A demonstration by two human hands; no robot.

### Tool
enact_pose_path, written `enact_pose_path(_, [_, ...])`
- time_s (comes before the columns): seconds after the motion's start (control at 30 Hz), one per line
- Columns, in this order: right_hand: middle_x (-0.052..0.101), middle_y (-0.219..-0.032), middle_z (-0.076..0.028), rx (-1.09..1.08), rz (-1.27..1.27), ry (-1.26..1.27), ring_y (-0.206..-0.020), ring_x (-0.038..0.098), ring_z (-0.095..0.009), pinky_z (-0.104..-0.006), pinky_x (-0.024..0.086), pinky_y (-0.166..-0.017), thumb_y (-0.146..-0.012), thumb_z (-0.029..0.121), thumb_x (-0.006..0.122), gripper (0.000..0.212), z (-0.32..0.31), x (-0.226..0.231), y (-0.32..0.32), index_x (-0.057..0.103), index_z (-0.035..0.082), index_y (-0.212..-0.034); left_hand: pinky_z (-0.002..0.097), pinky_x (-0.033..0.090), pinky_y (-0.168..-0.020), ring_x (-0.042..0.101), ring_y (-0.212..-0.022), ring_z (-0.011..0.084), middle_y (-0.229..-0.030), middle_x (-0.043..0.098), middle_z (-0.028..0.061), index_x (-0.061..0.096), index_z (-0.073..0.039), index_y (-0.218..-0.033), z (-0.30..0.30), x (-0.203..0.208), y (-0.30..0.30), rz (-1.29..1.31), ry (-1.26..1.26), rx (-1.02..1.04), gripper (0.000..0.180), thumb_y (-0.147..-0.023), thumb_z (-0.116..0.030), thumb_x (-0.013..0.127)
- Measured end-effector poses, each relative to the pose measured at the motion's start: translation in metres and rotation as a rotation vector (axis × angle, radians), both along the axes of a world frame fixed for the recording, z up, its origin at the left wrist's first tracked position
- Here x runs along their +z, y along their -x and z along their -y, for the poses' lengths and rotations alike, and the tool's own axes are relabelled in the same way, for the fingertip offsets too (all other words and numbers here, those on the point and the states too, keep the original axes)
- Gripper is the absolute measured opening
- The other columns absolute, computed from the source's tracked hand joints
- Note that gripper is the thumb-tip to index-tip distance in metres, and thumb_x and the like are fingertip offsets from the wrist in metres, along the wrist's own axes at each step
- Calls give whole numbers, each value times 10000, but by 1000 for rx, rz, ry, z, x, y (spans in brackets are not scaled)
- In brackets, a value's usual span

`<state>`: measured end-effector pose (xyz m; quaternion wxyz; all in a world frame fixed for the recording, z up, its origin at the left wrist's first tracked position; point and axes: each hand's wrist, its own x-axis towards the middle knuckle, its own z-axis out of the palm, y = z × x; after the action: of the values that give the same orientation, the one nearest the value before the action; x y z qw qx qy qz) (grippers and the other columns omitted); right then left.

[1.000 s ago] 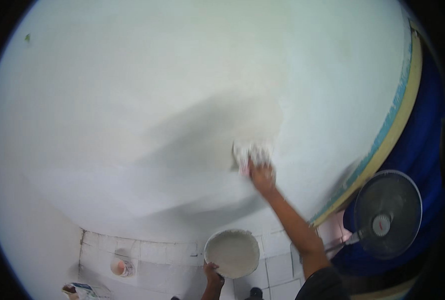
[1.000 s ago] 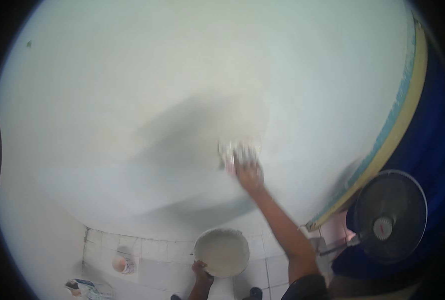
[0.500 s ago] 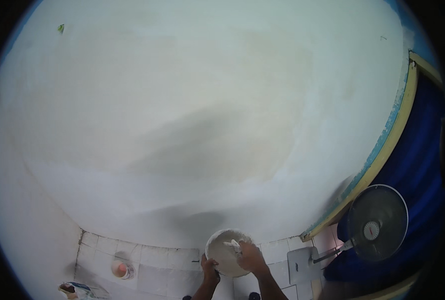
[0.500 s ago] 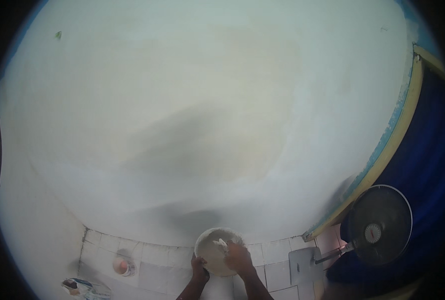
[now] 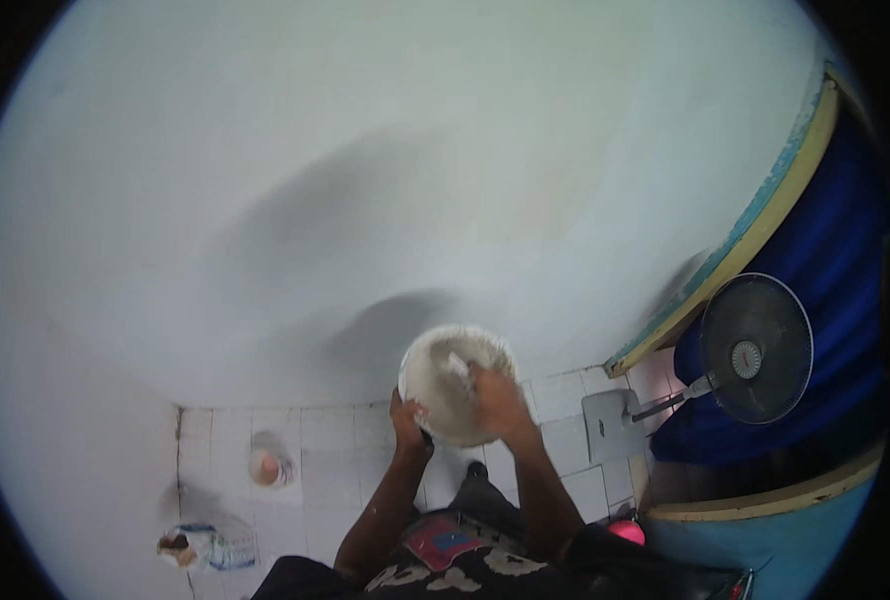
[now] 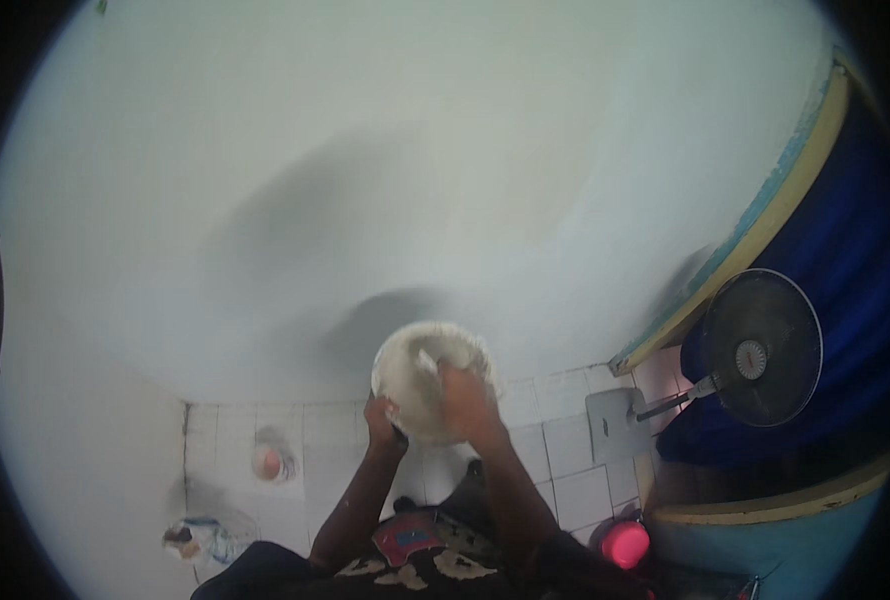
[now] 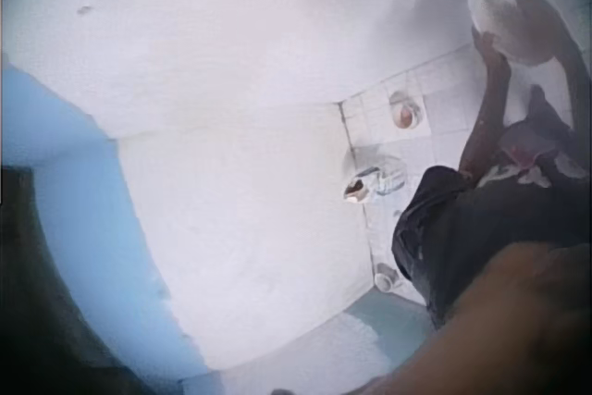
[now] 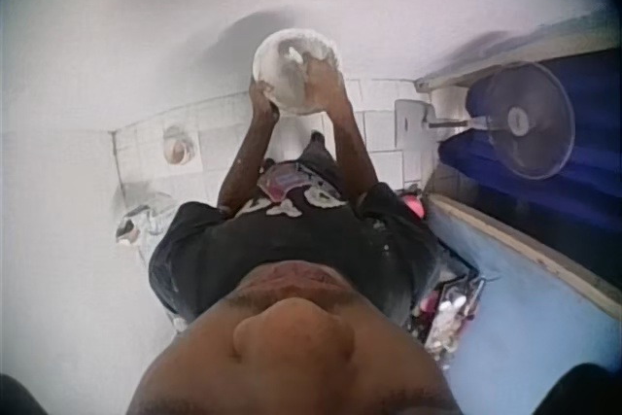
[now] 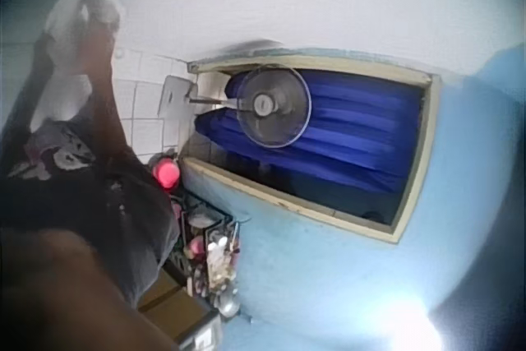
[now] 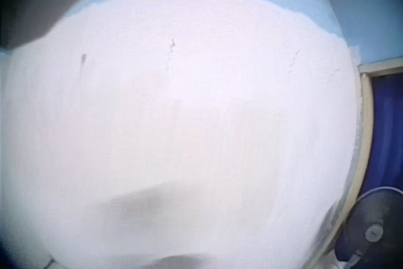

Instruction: The person repeatedly scoops white plaster from a bucket and applies it to the ceiling using a trowel, smoothing the surface in broad strokes. The person works across different sections of the ceiling, periodically reloading the trowel from the bucket.

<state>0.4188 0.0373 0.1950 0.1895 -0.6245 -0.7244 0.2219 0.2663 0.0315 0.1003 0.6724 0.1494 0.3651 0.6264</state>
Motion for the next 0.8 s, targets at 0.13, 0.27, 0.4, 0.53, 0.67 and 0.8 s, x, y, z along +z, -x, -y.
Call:
enact_pose_path(0.13, [663, -909, -220, 17, 41, -56, -901, 631, -436, -509, 509, -795, -677, 60, 694, 495, -9, 39, -4, 565, 4, -1152, 384, 508, -880, 605, -968, 284, -1090, 593, 148, 482, -8, -1246, -9, -11, -1, 101, -15, 45, 649, -606, -111, 495])
enact_pose_path(0.27, [653, -998, -216, 146, 61, -112, -963, 620, -413, -509, 507, -797, -696, 86, 693, 476, -25, 22, -14, 573, 10, -1150, 379, 512, -871, 607, -962, 276, -1079, 591, 142, 478, -19, -1250, -18, -1, -5, 70, -47, 113, 648, -608, -104, 483])
enact_pose_path(0.4, [657, -949, -211, 172, 39, -195, -941, 619, -408, -512, 504, -779, -702, 92, 685, 452, -41, 22, -29, 580, 10, -1134, 370, 525, -847, 608, -959, 266, -1080, 584, 139, 477, -26, -1248, -24, -1, -12, 109, -3, 126, 639, -614, -107, 478])
enact_pose_path(0.53, [656, -869, -199, 263, 137, -31, -874, 615, -407, -508, 500, -746, -705, 90, 658, 437, -51, 18, -24, 578, -2, -1126, 366, 536, -829, 607, -951, 267, -1073, 578, 137, 479, -28, -1233, -28, -5, -30, 131, -20, 164, 624, -614, -106, 475])
enact_pose_path(0.67, [653, -843, -203, 492, -125, -174, -815, 618, -411, -497, 495, -732, -691, 100, 643, 440, -61, 5, -36, 580, -7, -1114, 373, 539, -823, 601, -943, 271, -1067, 572, 132, 477, -25, -1220, -28, -6, -41, 105, 26, 192, 610, -614, -94, 472])
enact_pose_path(0.8, [653, -830, -218, 433, -254, -25, -791, 614, -439, -492, 490, -739, -665, 99, 635, 416, -81, 3, -40, 605, -4, -1067, 388, 524, -832, 602, -916, 275, -1002, 587, 126, 533, -12, -1099, -27, -6, -50, 120, 86, 232, 487, -632, -144, 491])
